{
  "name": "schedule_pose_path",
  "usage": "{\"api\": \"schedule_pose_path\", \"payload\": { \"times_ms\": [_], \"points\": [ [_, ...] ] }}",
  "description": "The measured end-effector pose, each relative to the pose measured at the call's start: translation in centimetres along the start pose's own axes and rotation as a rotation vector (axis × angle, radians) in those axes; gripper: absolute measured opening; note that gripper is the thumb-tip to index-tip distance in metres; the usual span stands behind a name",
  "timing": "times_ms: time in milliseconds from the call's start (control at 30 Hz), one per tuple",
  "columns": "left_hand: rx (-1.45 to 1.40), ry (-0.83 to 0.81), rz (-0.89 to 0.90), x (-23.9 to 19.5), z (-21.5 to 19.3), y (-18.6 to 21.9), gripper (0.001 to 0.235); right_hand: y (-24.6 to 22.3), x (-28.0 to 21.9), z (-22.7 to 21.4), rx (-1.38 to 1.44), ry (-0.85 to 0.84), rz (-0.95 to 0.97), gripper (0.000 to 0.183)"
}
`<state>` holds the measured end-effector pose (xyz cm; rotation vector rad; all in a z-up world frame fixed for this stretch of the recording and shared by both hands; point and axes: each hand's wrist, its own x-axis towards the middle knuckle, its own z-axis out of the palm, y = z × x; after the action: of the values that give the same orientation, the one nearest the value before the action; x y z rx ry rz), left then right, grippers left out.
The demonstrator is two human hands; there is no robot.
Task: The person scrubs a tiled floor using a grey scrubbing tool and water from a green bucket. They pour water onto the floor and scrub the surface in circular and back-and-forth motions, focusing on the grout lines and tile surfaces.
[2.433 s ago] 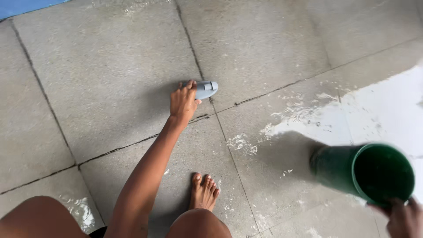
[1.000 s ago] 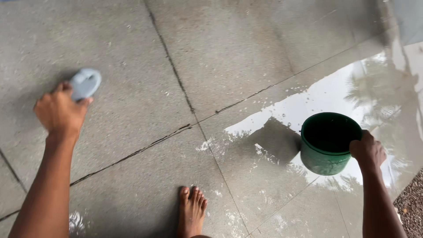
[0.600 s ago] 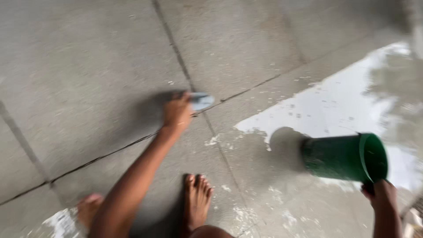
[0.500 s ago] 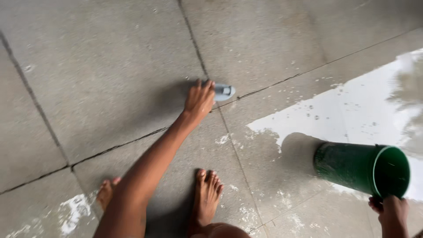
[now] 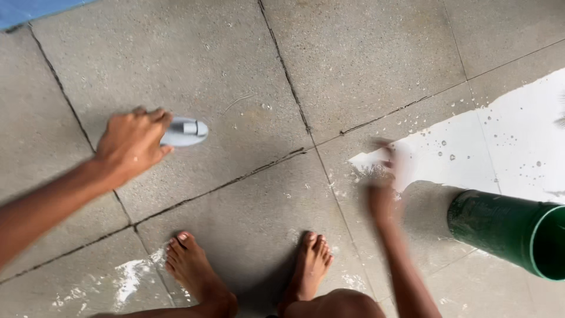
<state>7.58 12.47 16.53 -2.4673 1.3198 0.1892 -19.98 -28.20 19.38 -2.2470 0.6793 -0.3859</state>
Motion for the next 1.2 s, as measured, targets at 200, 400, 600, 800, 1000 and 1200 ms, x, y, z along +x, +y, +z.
{"api": "schedule_pose_path", "payload": {
  "times_ms": [200, 400, 600, 800, 1000, 1200],
  "points": [
    [-0.437, -0.01, -0.457, -5.4, 9.2, 4.2, 0.066, -12.5, -2.7, 28.5, -0.469, -0.489, -0.995, 0.107],
    [-0.563, 0.04, -0.427, -3.7, 10.0, 6.3, 0.054, -12.2, 0.8, 30.5, -0.487, -0.583, -1.159, 0.033],
    [-0.423, 0.085, -0.161, 1.0, 7.4, 8.8, 0.067, -7.2, 5.4, 26.0, -0.598, -0.778, -1.189, 0.045],
    [-0.259, 0.041, -0.059, 2.1, 7.5, 10.3, 0.058, -6.4, 6.0, 26.1, -0.3, -0.788, -1.122, 0.053],
    [-0.181, -0.263, 0.025, 4.6, 6.7, 12.6, 0.081, -2.6, 6.8, 24.4, -0.241, -0.614, -1.181, 0.031],
    [0.088, -0.107, 0.033, 13.1, 2.8, 21.2, 0.061, 2.4, 11.8, 13.9, -0.185, -0.548, -1.055, 0.016]
  ]
}}
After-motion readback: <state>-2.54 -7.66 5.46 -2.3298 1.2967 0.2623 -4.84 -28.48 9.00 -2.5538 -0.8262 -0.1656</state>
